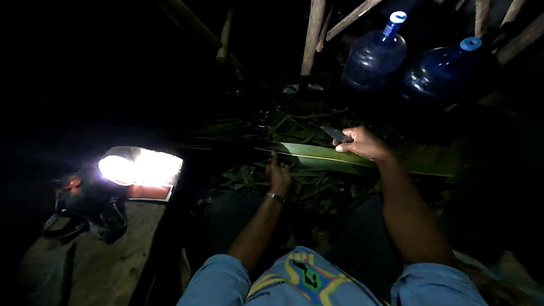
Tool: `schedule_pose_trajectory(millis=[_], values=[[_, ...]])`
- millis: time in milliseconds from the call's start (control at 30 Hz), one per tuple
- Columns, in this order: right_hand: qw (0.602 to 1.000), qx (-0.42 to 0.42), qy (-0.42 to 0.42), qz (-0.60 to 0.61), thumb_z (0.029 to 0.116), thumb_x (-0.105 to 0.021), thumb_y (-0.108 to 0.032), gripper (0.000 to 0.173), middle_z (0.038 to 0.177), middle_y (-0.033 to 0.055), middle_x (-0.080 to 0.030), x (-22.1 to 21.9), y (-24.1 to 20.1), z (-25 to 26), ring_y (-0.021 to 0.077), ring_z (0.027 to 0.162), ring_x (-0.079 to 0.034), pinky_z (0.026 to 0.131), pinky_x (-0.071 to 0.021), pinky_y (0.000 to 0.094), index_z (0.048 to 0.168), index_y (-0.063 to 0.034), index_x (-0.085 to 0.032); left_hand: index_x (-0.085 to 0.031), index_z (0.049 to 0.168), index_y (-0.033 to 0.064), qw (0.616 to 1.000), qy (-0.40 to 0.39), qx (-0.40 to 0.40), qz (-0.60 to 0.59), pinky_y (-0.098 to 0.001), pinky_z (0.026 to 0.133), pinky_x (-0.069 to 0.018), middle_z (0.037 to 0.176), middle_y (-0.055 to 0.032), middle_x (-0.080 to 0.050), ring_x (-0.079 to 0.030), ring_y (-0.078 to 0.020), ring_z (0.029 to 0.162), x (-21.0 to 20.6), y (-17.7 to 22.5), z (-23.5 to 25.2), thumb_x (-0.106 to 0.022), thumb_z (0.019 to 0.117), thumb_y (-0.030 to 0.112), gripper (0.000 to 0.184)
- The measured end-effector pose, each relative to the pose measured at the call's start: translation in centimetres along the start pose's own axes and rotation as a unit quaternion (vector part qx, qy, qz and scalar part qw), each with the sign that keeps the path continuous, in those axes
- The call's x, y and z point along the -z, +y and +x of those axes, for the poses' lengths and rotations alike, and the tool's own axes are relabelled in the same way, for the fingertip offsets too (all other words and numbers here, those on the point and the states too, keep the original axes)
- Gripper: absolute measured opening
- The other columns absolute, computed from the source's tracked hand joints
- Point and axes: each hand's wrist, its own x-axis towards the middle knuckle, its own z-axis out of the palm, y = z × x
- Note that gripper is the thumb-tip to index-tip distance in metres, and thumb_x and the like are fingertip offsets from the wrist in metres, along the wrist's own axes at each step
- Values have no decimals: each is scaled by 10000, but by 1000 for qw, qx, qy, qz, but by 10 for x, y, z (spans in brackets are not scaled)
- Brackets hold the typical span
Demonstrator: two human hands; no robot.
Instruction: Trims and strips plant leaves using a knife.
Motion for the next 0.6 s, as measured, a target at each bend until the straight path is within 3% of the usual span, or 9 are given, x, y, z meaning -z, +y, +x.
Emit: schedule_pose_trajectory(millis=[100,133,200,233,333,400,467,533,600], values=[[1000,-2,23,-2,880,-724,51,100,834,92,-660,11,7,-7,135,712,-576,679,-494,332,967,25,-682,-533,1311,19,998,-63,-17,-26,-417,947,-544,1209,-137,-628,-629,-219,1087,3,2,-4,-504,1077,350,406],[1000,-4,29,4,877,-721,60,105,844,84,-664,15,11,-10,123,721,-582,684,-502,317,962,19,-675,-541,1290,43,996,-81,-17,-25,-400,927,-550,1181,-110,-635,-635,-197,1061,1,5,-6,-510,1075,355,380],[999,-8,46,20,882,-719,68,106,851,88,-662,21,15,-18,126,719,-576,669,-493,309,960,16,-669,-571,1160,106,996,-88,-33,-15,-325,739,-581,976,-36,-645,-653,-131,836,-9,12,-15,-550,1057,349,266],[998,-7,52,24,886,-713,73,106,855,90,-666,24,18,-20,127,716,-578,663,-493,308,965,17,-669,-574,1162,109,994,-101,-47,-15,-331,719,-591,953,-39,-659,-666,-136,814,-15,16,-20,-556,1058,329,244],[998,-24,59,23,878,-709,98,132,884,111,-662,25,23,-22,144,752,-592,698,-517,328,989,39,-669,-578,1284,143,978,-170,-108,49,-358,870,-586,1112,-24,-689,-679,-129,991,-27,30,-31,-590,1039,379,340],[996,-56,58,29,876,-743,69,209,959,129,-685,22,20,-24,171,820,-628,755,-548,365,1073,27,-688,-572,1316,194,965,-196,-147,96,-308,859,-584,1120,16,-690,-676,-86,979,-41,41,-35,-635,1004,440,402],[997,-56,40,23,874,-763,28,232,974,124,-673,20,25,-19,176,849,-627,791,-553,366,1091,21,-680,-561,1313,89,940,-252,-219,73,-334,902,-591,1145,-50,-714,-702,-138,1016,-61,54,-31,-639,1019,245,342],[999,-25,17,-45,894,-775,-34,285,1041,182,-698,19,32,-7,247,917,-652,868,-544,437,1155,37,-688,-566,1268,-64,889,-328,-316,48,-431,954,-588,1164,-178,-729,-717,-263,1072,-82,66,-20,-596,972,3,305],[996,-19,36,-83,937,-743,-81,415,1102,259,-673,16,35,-2,343,957,-653,899,-524,527,1301,66,-608,-568,1234,-87,837,-372,-385,109,-394,936,-595,1125,-145,-726,-715,-210,1032,-96,82,-15,-587,935,-34,304]])
